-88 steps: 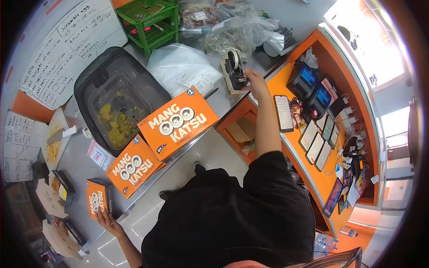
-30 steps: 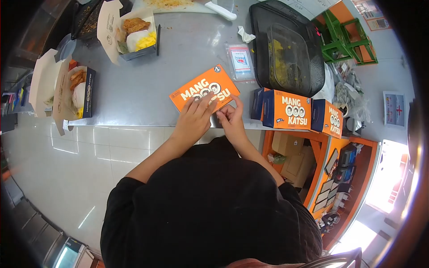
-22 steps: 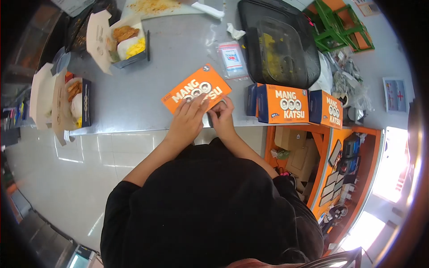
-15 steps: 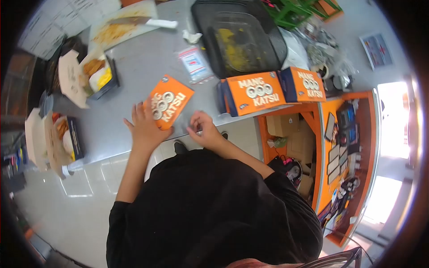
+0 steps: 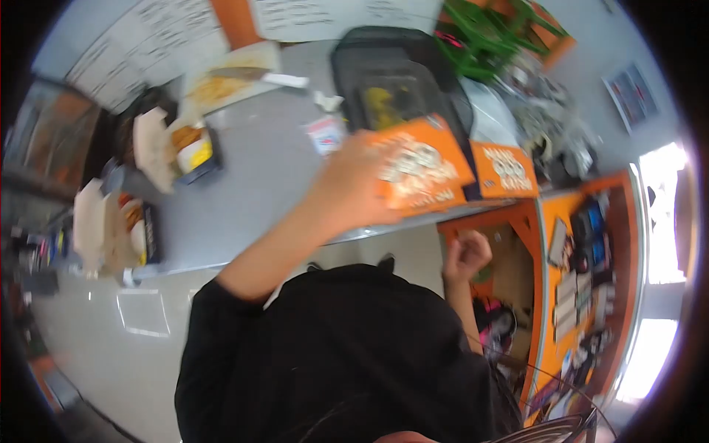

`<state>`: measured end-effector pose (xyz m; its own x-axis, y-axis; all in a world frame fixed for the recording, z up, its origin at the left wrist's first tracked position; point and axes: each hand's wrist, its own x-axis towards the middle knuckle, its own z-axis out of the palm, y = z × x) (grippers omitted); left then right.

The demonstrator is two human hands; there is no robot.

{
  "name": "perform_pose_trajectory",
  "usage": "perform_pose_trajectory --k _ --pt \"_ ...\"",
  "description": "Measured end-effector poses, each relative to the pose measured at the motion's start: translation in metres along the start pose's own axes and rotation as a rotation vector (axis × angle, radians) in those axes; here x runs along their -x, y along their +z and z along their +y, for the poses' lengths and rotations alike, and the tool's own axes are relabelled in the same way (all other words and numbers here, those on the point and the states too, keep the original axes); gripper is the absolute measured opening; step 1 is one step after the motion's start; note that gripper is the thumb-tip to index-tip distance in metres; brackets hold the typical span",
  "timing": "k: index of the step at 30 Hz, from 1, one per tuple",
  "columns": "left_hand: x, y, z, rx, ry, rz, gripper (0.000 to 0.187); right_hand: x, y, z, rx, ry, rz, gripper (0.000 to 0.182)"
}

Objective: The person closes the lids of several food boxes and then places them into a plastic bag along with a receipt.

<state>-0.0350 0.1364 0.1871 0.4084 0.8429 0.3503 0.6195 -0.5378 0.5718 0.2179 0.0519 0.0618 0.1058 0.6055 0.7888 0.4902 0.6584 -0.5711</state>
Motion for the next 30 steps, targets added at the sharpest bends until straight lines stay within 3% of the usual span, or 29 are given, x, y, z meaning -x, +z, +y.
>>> perform_pose_trajectory --k 2,4,7,9,11,12,14,20,23,26,30 --pt "-0.011 0.031 0.004 -0.225 -0.072 -0.222 0.083 0.001 -0.005 0.000 -0.020 0.033 0.006 0.046" --pt "-0.008 0.038 0.001 -0.150 -0.061 -0.027 0.077 0.002 -0.008 -0.001 0.029 -0.004 -0.010 0.047" --pt "-0.001 0.020 -0.047 0.418 -0.240 0.162 0.060 0.006 -0.013 -0.007 0.011 0.042 -0.036 0.045" --pt "0.032 -0.005 -0.107 0.237 -0.446 0.510 0.045 0.012 -0.015 -0.004 -0.016 0.052 -0.007 0.044" --pt "0.083 -0.019 -0.195 -0.383 -0.532 0.601 0.049 0.016 -0.015 -0.008 -0.026 0.095 0.029 0.043" --pt "0.107 -0.021 -0.235 -0.455 -0.674 0.665 0.051 0.015 -0.014 -0.010 -0.033 0.087 0.027 0.043" --pt "0.132 -0.040 -0.249 -0.461 -0.785 0.596 0.047 0.009 -0.011 -0.018 -0.044 0.064 0.025 0.043" --pt "0.178 -0.056 -0.247 -0.528 -0.737 0.633 0.025 -0.011 0.017 -0.051 -0.152 0.011 -0.101 0.044" --pt "0.231 -0.056 -0.245 -0.417 -0.683 0.727 0.017 -0.010 0.050 -0.071 -0.281 -0.054 -0.115 0.045" --pt "0.283 -0.056 -0.216 -0.331 -0.549 0.731 0.014 0.000 0.078 -0.083 -0.215 -0.119 -0.198 0.041" --pt "0.337 -0.051 -0.164 -0.219 -0.435 0.538 0.017 0.016 0.109 -0.092 -0.341 -0.064 -0.356 0.043"
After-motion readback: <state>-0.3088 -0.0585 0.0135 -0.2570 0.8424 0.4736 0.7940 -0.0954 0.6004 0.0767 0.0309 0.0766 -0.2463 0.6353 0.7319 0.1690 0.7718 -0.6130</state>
